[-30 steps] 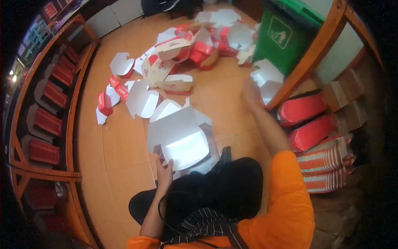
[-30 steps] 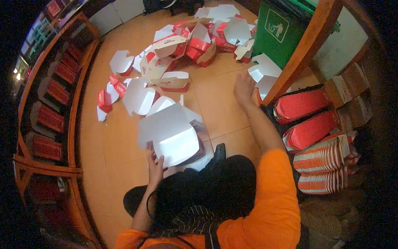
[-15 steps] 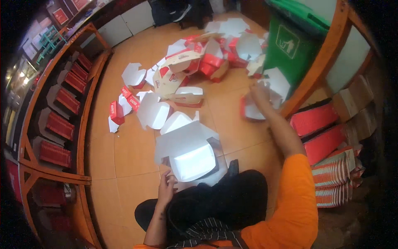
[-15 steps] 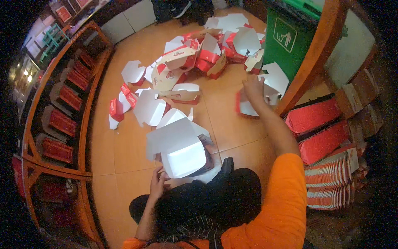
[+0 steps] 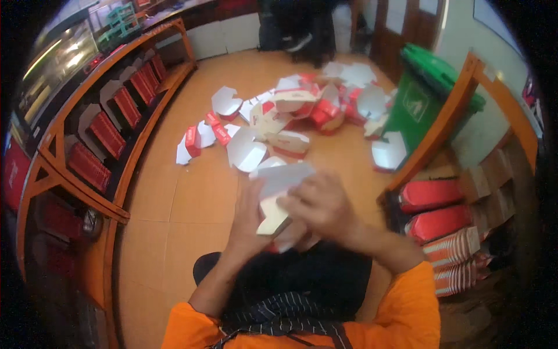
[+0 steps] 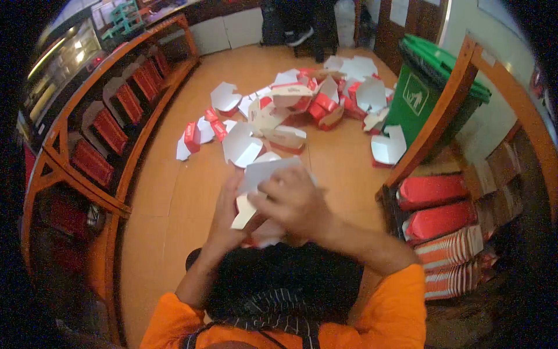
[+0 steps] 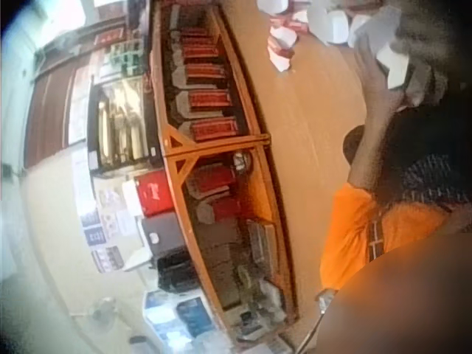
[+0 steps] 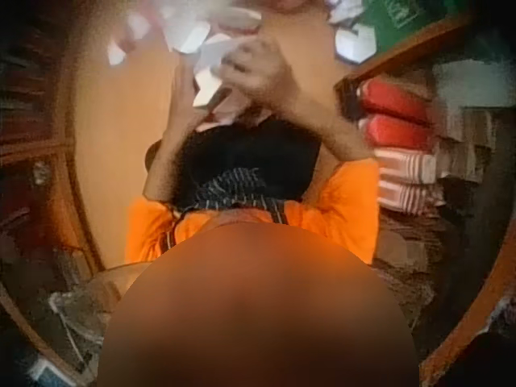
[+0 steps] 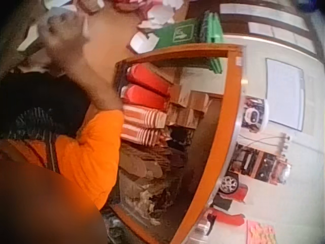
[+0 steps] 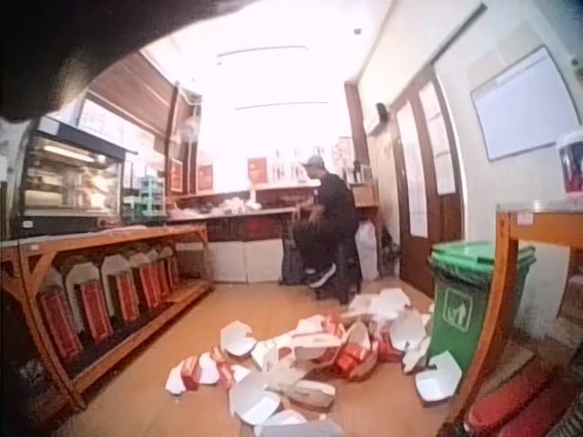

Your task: The person sits on the floor and assembles numerous flat-packed white and red cardboard boxes by folding and interlocking the flaps. After stacking the assembled boxes, the person stands up and moves to a counter to handle plastic bags and receipts.

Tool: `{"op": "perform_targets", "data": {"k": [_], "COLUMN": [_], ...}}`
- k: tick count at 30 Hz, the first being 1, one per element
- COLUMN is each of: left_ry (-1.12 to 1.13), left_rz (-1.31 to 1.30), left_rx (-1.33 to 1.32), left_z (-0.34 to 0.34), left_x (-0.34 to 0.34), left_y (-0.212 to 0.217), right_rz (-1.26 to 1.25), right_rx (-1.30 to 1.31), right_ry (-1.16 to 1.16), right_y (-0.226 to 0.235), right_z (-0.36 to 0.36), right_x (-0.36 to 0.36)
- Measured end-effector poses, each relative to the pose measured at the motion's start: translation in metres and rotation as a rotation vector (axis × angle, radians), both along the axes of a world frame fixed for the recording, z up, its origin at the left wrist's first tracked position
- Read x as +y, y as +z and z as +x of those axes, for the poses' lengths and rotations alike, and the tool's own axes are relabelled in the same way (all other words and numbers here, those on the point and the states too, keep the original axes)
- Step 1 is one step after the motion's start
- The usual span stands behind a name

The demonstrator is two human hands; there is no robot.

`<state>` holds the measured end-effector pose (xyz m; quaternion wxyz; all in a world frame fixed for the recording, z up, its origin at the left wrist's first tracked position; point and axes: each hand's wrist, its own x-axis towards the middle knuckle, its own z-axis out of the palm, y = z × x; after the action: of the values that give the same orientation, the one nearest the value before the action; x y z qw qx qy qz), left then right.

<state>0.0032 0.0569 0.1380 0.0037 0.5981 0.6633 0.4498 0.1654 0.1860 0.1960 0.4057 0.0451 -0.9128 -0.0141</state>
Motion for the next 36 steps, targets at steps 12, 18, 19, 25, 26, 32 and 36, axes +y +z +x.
{"op": "perform_targets", "data": {"k": [12, 18, 19, 25, 26, 32, 36], "left_ry": [0.251, 0.073, 0.048, 0.28, 0.51, 0.376, -0.117], "left_rz": [0.106, -0.123, -0.114, -0.097, -0.219, 0.074, 0.207], "left_rx": [-0.737, -0.904, -0.965, -1.381, -1.425, -1.206, -1.148], "left_z": [-0.012, -0.024, -0.02, -0.014, -0.01, -0.008, -0.01], "left_x": [-0.089, -0.109, -0.112, -0.101, -0.098, -0.088, -0.072], "left_y": [-0.112, -0.13, -0.115, -0.129, -0.128, -0.128, -0.114], "right_rz": [-1.675, -2.087, -2.138, -2.254, -2.222, -1.447, -1.433], "right_rx": [0.435, 0.092, 0.041, 0.118, 0.141, -0.198, -0.171], "right_ry": [0.005, 0.383, 0.434, 0.335, 0.234, -0.097, -0.538], "right_y": [-0.171, -0.196, -0.192, -0.201, -0.201, -0.232, -0.271], "right_z": [0.007, 0.004, 0.001, -0.009, -0.014, -0.006, 0.014], "right_x": [-0.086, -0.068, -0.063, -0.062, -0.066, -0.059, 0.01]}}
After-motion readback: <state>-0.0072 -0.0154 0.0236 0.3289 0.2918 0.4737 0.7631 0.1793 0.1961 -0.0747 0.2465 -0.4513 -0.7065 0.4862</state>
